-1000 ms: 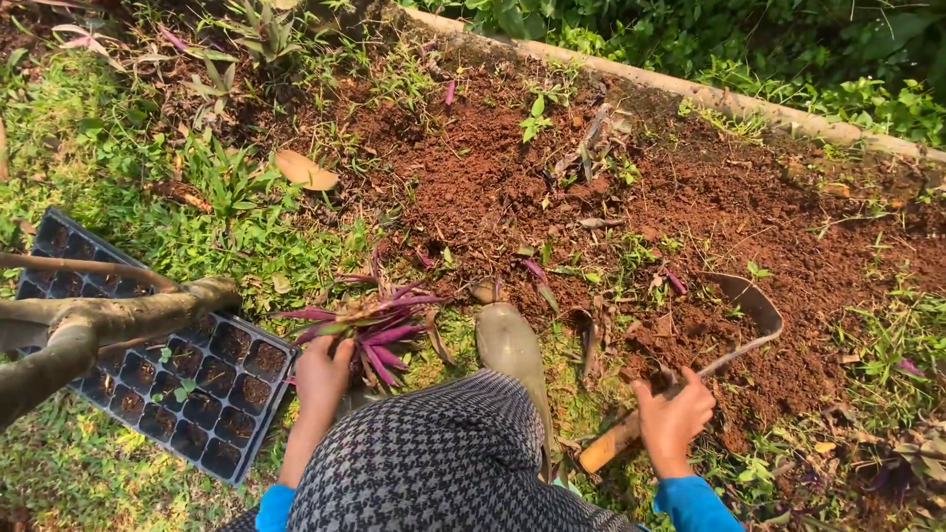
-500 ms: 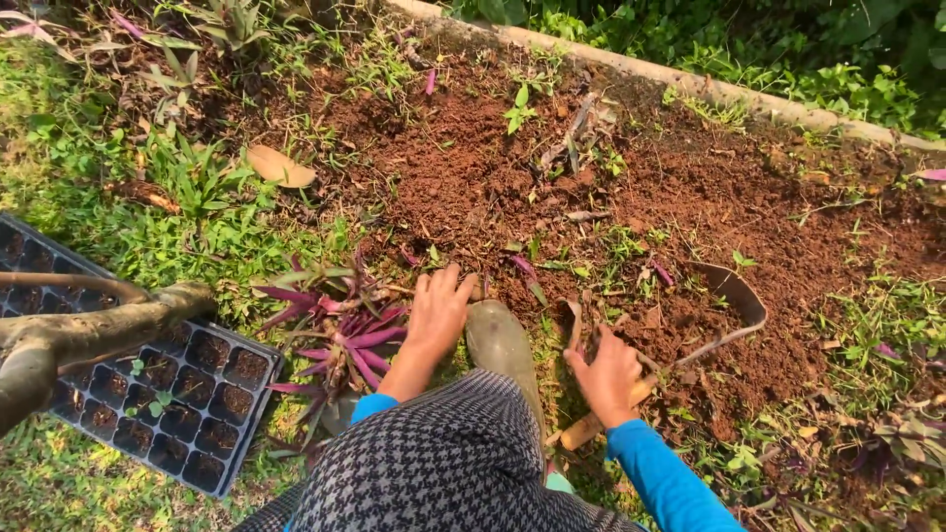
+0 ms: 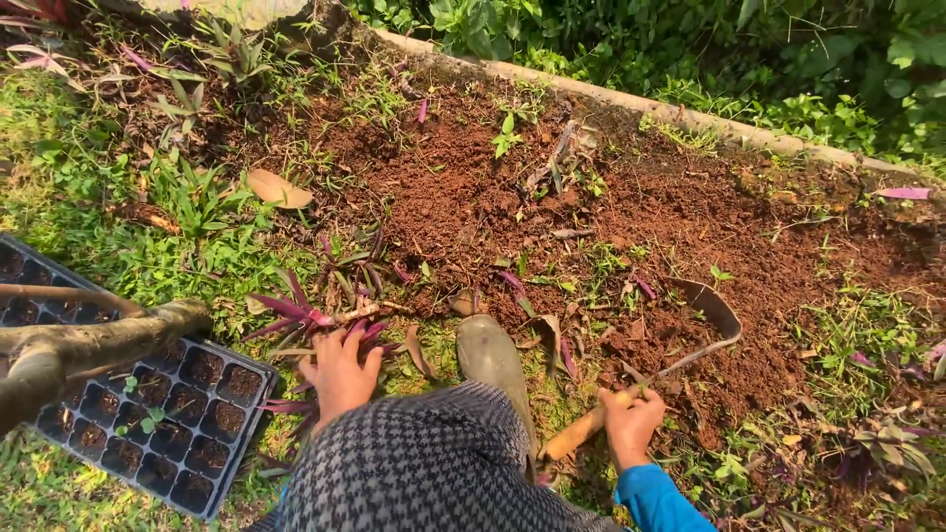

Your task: The person uses a hand hoe to loosen soil and remove weeds from a garden bed. They also pull out small plants by hand and place them aside.

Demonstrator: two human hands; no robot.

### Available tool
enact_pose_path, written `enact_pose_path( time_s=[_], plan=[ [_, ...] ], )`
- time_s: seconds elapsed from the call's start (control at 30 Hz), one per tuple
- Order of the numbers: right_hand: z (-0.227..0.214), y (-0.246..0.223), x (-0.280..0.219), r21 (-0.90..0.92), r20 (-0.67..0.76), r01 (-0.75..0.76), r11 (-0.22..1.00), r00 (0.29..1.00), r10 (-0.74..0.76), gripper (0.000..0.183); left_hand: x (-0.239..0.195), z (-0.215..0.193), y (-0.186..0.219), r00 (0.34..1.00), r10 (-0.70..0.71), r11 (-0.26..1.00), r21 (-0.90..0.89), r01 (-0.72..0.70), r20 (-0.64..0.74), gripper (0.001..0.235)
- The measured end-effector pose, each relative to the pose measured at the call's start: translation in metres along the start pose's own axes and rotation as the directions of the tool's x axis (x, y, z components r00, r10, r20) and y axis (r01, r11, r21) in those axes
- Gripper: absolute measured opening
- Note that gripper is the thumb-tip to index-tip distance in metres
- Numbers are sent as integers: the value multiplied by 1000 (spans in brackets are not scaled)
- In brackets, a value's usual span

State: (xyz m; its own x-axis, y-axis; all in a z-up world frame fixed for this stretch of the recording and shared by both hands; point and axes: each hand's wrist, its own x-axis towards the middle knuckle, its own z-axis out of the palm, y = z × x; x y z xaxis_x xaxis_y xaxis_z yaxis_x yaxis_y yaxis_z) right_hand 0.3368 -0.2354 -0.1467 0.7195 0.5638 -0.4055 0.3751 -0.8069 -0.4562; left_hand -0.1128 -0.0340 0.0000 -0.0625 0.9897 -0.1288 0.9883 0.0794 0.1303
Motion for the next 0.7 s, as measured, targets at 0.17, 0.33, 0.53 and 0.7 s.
enact_pose_path(
  time_s=[0.17, 0.33, 0.53, 0.7],
  plan=[
    [2, -17, 5, 163, 9, -177, 971, 984, 178, 90, 22, -81, 45, 981, -149, 887, -420, 190, 127, 44],
    [-47, -65, 15, 586, 334, -408, 701, 909, 250, 30, 47, -238, 60, 975, -115, 677, -704, 216, 189, 36],
    [-152, -216, 34, 645, 399, -292, 707, 917, 14, 20, 51, -324, 137, 992, -35, 752, -650, 107, 122, 46],
    [-180, -338, 92, 870, 103, 126, 477, 900, -424, 37, 71, -321, 218, 961, 253, 905, -378, -195, 110, 49]
  ],
)
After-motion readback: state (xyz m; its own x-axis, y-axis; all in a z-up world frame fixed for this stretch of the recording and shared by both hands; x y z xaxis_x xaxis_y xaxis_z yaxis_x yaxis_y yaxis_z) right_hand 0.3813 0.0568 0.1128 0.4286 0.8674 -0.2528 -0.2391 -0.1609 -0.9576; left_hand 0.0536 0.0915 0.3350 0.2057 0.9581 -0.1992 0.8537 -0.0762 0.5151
